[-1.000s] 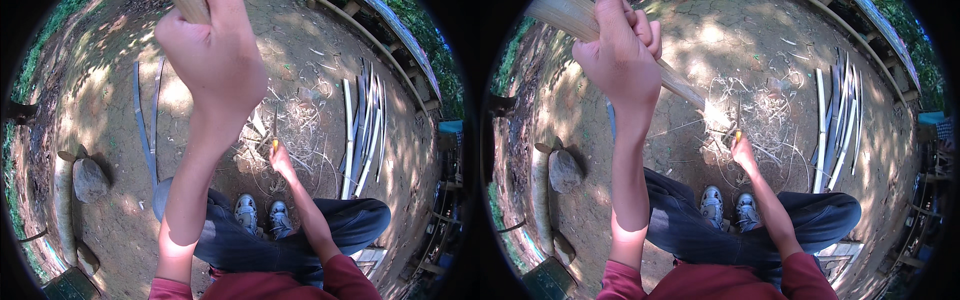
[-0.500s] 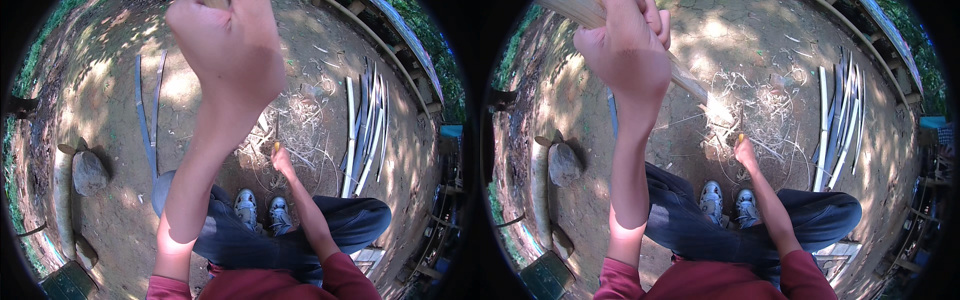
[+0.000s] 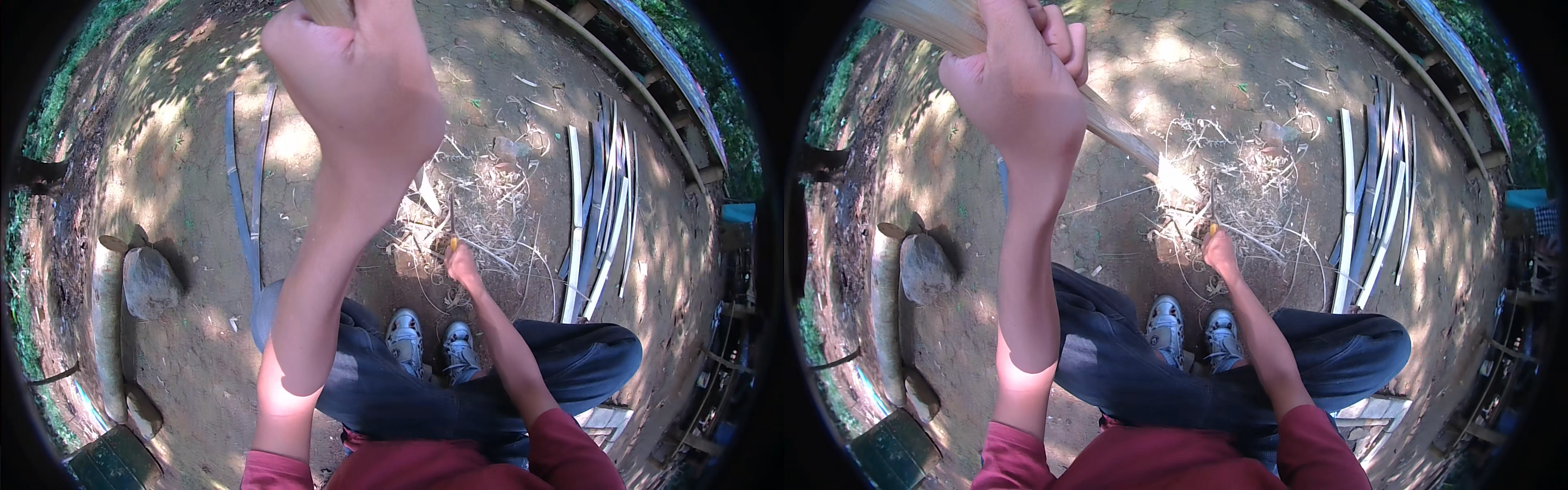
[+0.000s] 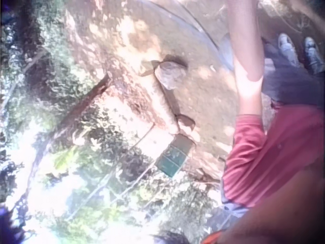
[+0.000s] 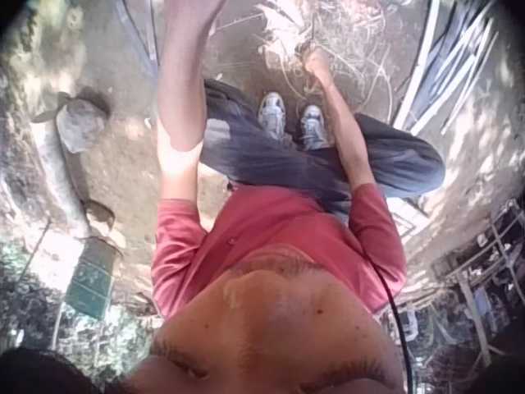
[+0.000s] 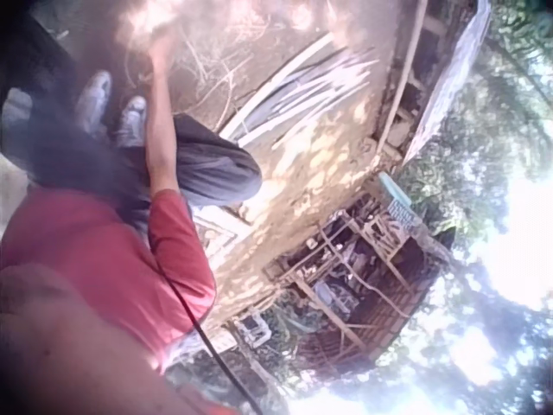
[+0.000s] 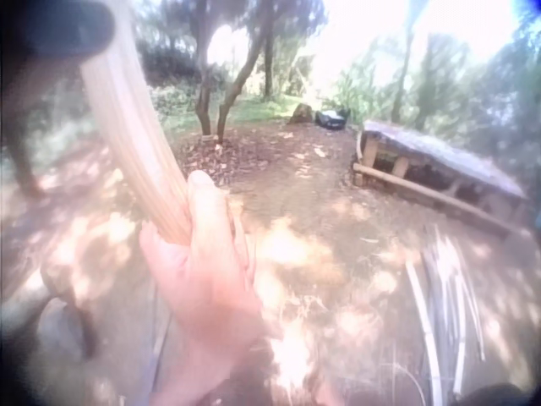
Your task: The person shaves a piece of bamboo using a knife while holding it by hand. They repeatedly scrape the surface of the bamboo strip, creating wood shavings on the ground.
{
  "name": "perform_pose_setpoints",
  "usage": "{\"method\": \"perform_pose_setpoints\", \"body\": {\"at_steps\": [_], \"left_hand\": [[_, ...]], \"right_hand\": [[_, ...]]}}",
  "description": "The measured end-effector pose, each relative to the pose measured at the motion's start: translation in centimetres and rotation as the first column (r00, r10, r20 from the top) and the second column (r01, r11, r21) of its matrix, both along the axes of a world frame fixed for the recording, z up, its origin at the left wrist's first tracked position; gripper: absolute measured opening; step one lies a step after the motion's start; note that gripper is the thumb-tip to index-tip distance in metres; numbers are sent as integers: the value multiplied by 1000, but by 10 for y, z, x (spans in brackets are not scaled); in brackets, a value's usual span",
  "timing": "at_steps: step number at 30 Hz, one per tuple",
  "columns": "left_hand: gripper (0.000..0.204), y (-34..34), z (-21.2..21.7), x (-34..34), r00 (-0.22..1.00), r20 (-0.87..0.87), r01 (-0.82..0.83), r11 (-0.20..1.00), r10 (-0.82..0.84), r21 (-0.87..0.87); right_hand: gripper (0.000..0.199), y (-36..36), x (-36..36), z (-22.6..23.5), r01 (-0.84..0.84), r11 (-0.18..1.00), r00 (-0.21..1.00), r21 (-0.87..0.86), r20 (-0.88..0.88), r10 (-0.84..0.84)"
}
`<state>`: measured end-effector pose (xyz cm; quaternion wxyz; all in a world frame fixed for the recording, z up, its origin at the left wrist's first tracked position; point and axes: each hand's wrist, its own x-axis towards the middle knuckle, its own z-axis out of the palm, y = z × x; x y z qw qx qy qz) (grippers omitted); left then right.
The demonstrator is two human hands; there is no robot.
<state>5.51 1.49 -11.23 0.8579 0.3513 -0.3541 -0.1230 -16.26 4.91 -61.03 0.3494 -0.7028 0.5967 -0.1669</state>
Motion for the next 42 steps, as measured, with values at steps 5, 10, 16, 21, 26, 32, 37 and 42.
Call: {"method": "perform_pose_setpoints", "body": {"at_steps": [5,10,16,21,26,32,37,42], "left_hand": [[31,3,-4,25,1000,17,-7,999,8,-54],[28,11,18,-2,994,-100,-45,996,53,77],[25,0,-5,4,999,-27,20,1000,-20,9],[29,8,11,8,998,3,65,997,-65,40],[40,11,5,7,995,102,-25,982,5,187],[42,6,-1,23,980,174,95,995,-101,40],[43,5,1,16,987,139,67,995,-77,81],[44,6,2,18,989,112,-113,981,96,156]], "right_hand": [[18,6,48,89,-2,1000,999,-17,52,3],[22,0,7,31,-340,926,886,162,-275,373],[23,-18,12,59,-21,999,998,-28,-68,19],[22,-11,41,32,17,1000,987,2,160,-17],[23,-12,8,7,-148,985,985,86,-81,155],[29,-50,26,128,-55,994,992,98,-110,66],[31,-67,27,233,-83,994,996,66,-31,85],[22,-49,26,304,-190,981,965,47,196,177]]}}
